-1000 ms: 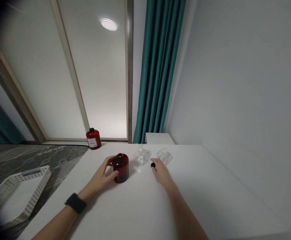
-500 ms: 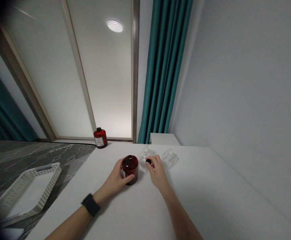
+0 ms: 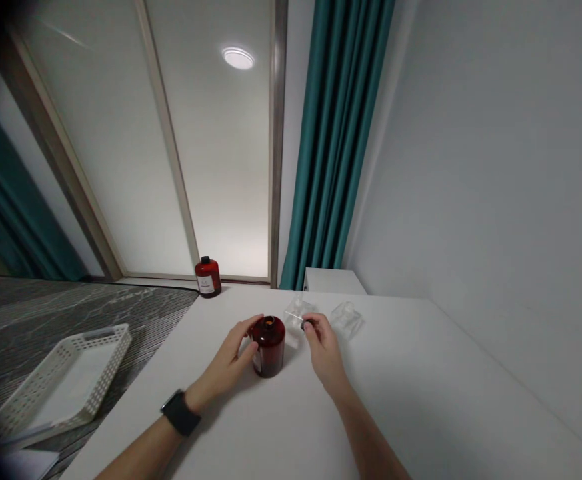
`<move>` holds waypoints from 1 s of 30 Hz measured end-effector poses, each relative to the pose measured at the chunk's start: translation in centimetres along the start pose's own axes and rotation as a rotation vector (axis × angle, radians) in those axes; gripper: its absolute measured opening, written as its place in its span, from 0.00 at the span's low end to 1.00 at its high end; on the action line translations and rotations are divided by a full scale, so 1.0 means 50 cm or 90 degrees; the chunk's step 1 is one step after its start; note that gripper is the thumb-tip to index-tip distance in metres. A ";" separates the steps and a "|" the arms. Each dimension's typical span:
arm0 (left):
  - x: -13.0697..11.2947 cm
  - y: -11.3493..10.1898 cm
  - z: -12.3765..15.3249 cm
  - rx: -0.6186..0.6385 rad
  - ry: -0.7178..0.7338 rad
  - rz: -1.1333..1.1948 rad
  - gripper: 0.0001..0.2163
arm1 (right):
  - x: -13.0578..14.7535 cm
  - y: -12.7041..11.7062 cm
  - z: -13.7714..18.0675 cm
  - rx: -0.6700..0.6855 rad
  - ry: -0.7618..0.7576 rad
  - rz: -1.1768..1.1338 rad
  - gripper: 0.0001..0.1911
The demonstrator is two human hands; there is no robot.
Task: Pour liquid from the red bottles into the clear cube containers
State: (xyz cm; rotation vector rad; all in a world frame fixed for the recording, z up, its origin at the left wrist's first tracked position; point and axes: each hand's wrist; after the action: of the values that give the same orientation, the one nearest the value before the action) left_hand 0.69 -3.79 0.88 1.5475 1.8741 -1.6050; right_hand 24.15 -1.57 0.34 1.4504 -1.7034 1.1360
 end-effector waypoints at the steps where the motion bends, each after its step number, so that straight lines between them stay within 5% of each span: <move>1: -0.001 0.000 0.000 -0.004 0.004 -0.007 0.21 | 0.002 0.000 -0.002 -0.005 0.005 -0.008 0.12; 9: -0.014 0.017 -0.001 -0.041 0.006 -0.045 0.19 | 0.030 0.027 -0.013 -0.037 -0.022 -0.097 0.13; 21: -0.034 0.053 -0.002 -0.106 0.011 -0.014 0.16 | 0.063 0.066 -0.001 0.058 -0.209 0.049 0.06; 30: -0.031 0.058 -0.005 -0.093 0.028 0.022 0.19 | 0.063 0.073 0.008 0.039 -0.231 0.098 0.06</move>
State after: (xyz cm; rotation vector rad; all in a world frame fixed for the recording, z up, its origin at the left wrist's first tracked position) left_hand 3.76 -4.90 0.42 1.5556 1.9290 -1.3973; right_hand 19.99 -3.23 2.12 1.6661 -2.0730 1.0585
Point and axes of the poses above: each hand's wrist, its own z-axis away from the middle knuckle, its own y-axis out of the palm, x = y × z, and after that the axes turned 11 degrees about x, right-handed
